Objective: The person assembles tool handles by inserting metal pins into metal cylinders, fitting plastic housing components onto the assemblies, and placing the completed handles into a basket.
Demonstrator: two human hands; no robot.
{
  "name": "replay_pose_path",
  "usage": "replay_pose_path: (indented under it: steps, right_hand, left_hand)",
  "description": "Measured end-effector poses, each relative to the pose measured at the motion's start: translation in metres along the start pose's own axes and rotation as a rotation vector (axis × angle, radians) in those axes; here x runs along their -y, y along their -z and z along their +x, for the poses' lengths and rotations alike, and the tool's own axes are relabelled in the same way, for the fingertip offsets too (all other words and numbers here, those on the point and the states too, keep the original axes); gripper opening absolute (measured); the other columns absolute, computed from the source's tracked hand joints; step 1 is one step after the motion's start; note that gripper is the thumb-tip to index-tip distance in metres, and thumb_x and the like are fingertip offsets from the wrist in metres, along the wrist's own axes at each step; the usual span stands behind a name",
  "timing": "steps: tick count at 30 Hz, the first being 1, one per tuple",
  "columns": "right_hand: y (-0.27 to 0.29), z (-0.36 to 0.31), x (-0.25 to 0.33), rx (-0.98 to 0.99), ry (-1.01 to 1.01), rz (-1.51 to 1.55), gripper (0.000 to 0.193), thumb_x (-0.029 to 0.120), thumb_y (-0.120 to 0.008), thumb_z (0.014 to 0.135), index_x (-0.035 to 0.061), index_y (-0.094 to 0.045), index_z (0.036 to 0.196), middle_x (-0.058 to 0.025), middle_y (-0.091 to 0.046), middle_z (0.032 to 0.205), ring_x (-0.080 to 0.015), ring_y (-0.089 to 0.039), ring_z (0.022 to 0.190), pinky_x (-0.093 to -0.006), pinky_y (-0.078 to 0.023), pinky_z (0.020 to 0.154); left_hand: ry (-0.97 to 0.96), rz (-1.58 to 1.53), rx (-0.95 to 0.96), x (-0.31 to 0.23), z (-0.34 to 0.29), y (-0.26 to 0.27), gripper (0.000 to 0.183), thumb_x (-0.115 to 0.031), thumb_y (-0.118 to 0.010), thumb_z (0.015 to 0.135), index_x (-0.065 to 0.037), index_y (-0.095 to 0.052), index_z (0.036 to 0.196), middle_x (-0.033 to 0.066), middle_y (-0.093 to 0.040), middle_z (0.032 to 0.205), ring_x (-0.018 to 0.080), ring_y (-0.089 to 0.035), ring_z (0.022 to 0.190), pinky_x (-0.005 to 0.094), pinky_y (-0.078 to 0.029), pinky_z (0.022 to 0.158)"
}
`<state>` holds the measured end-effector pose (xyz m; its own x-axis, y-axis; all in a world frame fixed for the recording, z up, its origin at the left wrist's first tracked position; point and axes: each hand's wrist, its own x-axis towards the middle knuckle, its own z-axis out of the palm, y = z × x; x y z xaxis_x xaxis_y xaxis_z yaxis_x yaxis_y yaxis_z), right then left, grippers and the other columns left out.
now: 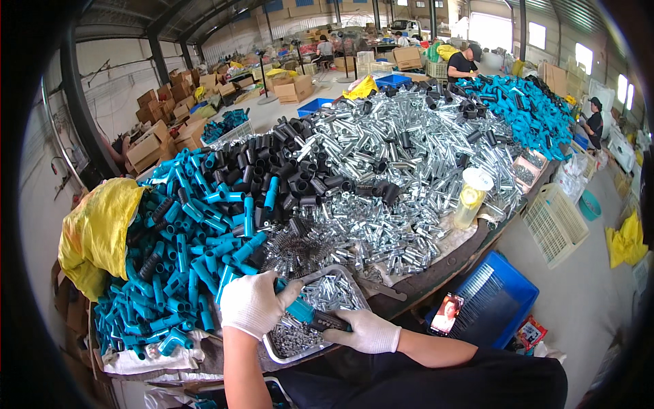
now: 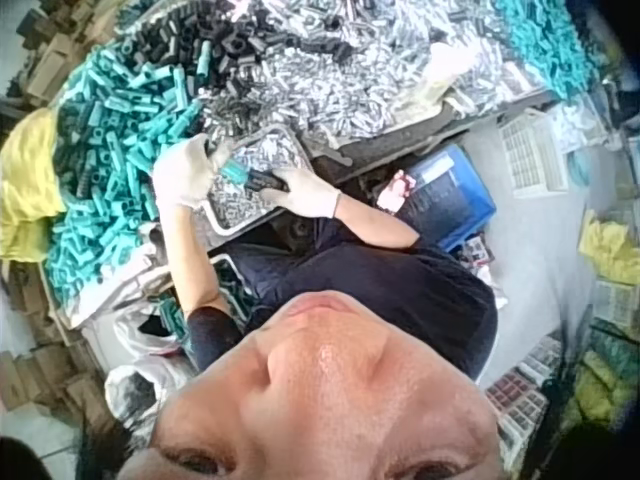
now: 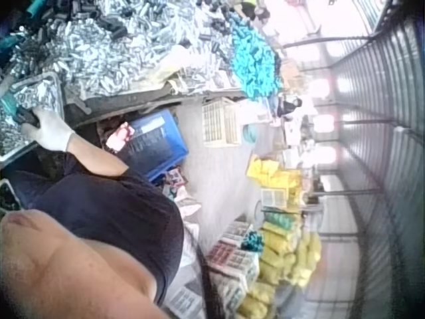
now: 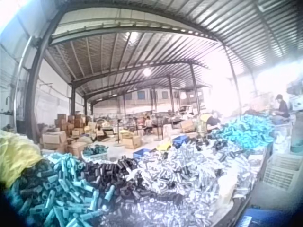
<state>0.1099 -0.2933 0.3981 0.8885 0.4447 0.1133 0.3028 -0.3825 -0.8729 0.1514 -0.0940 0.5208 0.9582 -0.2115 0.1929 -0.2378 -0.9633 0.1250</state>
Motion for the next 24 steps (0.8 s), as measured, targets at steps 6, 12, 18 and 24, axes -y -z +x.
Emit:
replay_pose_path:
  steps: [6,12,18,24]
  right_hand:
    - [0.006,0.003,0.007,0.299,-0.505,0.71,0.043,0.038,-0.059,0.097,0.0086,-0.053,0.127,0.0039,-0.044,0.063,-0.0043,-0.037,0.042,-0.0233,-0.028,0.037]
    - [0.013,0.001,0.015,0.476,-0.447,0.957,0.043,0.042,-0.044,0.102,0.0127,-0.051,0.133,0.0049,-0.04,0.062,-0.0049,-0.034,0.041,-0.0231,-0.028,0.036]
    - [0.005,0.001,0.006,0.574,-0.379,1.196,0.057,0.05,-0.042,0.101,0.0079,-0.043,0.14,0.0037,-0.04,0.06,-0.0048,-0.033,0.038,-0.0215,-0.028,0.034]
    - [-0.009,-0.01,0.002,0.737,-0.294,1.397,0.089,0.066,-0.055,0.088,-0.0011,-0.035,0.143,0.0034,-0.04,0.057,-0.004,-0.033,0.036,-0.02,-0.026,0.032]
  left_hand:
    - [-0.07,-0.215,-0.059,0.015,0.002,-0.02,0.044,-0.048,-0.062,0.084,-0.004,-0.067,0.083,0.0167,-0.064,0.072,0.0354,-0.066,0.074,0.0427,-0.05,0.068]
    - [-0.354,-0.377,-0.479,0.023,0.004,-0.044,0.04,-0.045,-0.061,0.081,-0.006,-0.06,0.089,0.0194,-0.058,0.117,0.0432,-0.045,0.122,0.0533,-0.033,0.102]
    - [-0.259,-0.986,-0.453,-0.001,0.006,-0.059,0.017,-0.015,-0.064,0.07,-0.007,-0.056,0.082,0.0208,-0.035,0.153,0.0436,-0.022,0.145,0.0575,-0.024,0.113]
    - [-0.521,-2.722,0.037,-0.016,-0.006,-0.092,0.025,-0.02,-0.077,0.078,-0.021,-0.053,0.083,-0.0025,-0.064,0.099,0.0068,-0.063,0.089,0.0256,-0.044,0.066]
